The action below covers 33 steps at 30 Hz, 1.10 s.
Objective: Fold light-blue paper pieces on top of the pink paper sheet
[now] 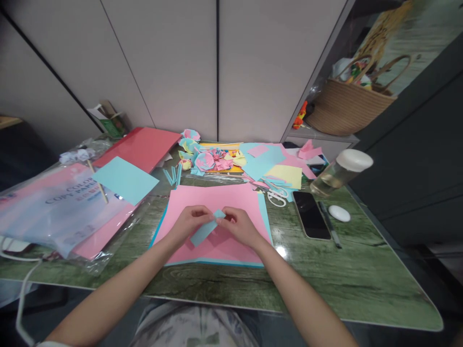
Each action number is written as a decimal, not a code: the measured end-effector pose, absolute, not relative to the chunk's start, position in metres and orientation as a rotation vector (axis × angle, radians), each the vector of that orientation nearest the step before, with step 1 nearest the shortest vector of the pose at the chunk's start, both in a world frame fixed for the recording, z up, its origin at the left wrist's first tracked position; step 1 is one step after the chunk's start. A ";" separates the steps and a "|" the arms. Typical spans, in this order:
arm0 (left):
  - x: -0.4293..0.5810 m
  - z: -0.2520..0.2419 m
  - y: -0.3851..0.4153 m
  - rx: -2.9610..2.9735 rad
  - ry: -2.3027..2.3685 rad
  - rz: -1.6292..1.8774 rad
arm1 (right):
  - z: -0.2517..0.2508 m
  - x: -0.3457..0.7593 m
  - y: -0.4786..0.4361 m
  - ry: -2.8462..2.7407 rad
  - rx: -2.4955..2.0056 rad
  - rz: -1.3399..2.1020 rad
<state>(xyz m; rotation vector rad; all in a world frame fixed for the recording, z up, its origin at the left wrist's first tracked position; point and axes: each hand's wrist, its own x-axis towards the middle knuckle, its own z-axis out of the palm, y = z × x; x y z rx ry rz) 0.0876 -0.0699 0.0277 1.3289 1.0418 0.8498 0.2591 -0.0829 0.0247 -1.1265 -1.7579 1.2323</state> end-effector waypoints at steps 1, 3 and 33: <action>0.088 0.028 -0.070 1.324 1.036 0.848 | 0.025 0.259 -0.083 -1.773 -1.138 1.207; 0.088 0.028 -0.070 1.313 1.023 0.840 | 0.025 0.260 -0.082 -1.795 -1.151 1.183; 0.085 0.026 -0.068 1.007 0.896 0.805 | 0.027 0.261 -0.091 -1.827 -1.146 0.497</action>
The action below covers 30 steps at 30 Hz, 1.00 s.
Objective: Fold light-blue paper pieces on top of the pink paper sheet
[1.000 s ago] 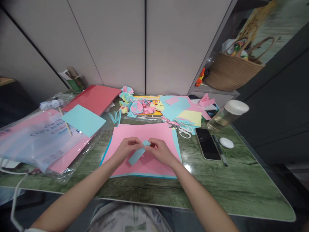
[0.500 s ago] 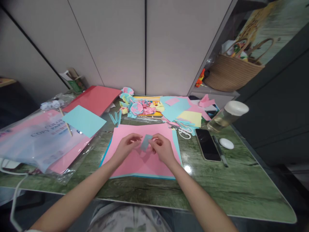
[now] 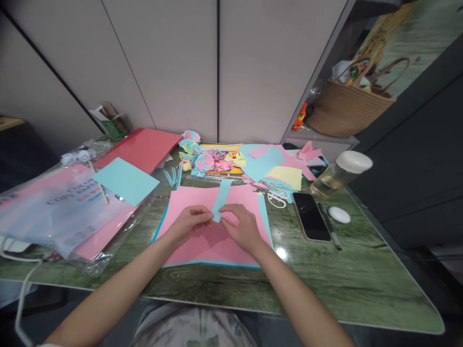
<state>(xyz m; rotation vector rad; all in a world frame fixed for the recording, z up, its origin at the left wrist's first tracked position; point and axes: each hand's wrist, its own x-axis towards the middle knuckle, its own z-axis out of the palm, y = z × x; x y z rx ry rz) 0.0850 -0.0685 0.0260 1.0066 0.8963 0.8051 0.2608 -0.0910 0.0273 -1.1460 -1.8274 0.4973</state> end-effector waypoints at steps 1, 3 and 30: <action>0.085 0.026 -0.068 1.020 0.903 0.817 | 0.028 0.261 -0.091 -1.807 -1.161 0.584; 0.085 0.026 -0.068 1.046 0.912 0.834 | 0.029 0.261 -0.089 -1.775 -1.158 0.755; 0.090 0.019 -0.073 1.287 1.081 0.768 | 0.022 0.252 -0.087 -1.583 -1.212 0.883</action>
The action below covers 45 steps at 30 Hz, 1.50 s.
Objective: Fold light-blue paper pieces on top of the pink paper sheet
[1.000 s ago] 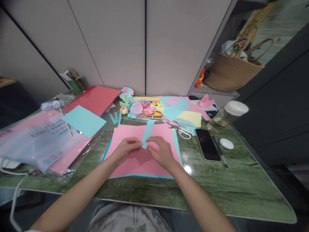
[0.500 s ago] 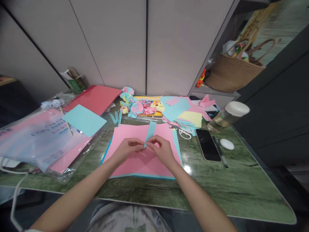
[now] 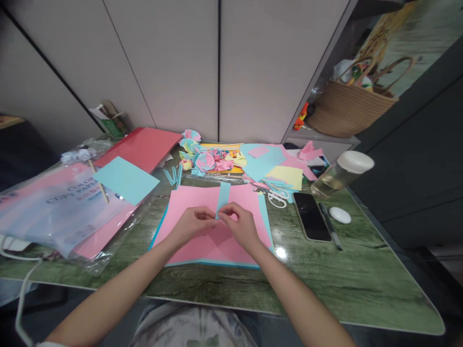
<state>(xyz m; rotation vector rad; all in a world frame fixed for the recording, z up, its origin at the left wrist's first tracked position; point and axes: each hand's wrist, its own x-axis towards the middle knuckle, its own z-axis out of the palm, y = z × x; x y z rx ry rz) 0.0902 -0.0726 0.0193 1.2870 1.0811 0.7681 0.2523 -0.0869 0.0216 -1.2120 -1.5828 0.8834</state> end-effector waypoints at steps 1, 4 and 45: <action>0.090 0.019 -0.073 1.290 1.084 0.760 | 0.022 0.252 -0.087 -1.582 -1.210 0.886; 0.089 0.020 -0.073 1.299 1.088 0.766 | 0.022 0.252 -0.087 -1.578 -1.214 0.885; 0.092 0.017 -0.071 1.114 1.022 0.899 | 0.018 0.250 -0.086 -1.489 -1.284 1.059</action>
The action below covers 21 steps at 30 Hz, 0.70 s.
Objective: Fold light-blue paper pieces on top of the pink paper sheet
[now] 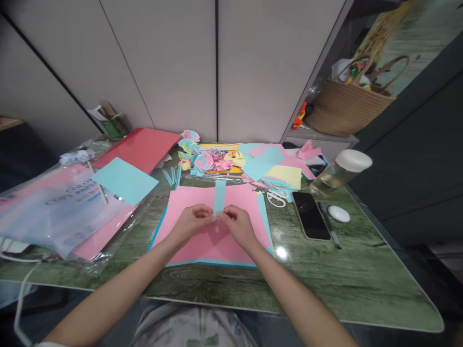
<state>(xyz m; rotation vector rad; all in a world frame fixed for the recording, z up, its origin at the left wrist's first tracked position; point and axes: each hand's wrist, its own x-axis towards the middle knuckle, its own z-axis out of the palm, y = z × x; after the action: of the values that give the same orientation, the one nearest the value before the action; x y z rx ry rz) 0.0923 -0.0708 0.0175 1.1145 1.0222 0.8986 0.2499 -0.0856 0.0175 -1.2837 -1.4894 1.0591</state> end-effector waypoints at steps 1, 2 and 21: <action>0.092 0.018 -0.071 1.115 1.015 0.903 | 0.017 0.250 -0.086 -1.497 -1.285 1.047; 0.092 0.018 -0.071 1.117 1.007 0.905 | 0.017 0.250 -0.086 -1.504 -1.287 1.037; 0.093 0.013 -0.070 1.169 0.921 0.911 | 0.014 0.248 -0.087 -1.547 -1.338 0.964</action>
<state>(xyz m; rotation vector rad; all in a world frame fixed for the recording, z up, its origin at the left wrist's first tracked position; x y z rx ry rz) 0.0926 -0.0705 0.0133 1.1688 0.9209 0.9114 0.2476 -0.0868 0.0138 -1.3382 -1.5475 0.9638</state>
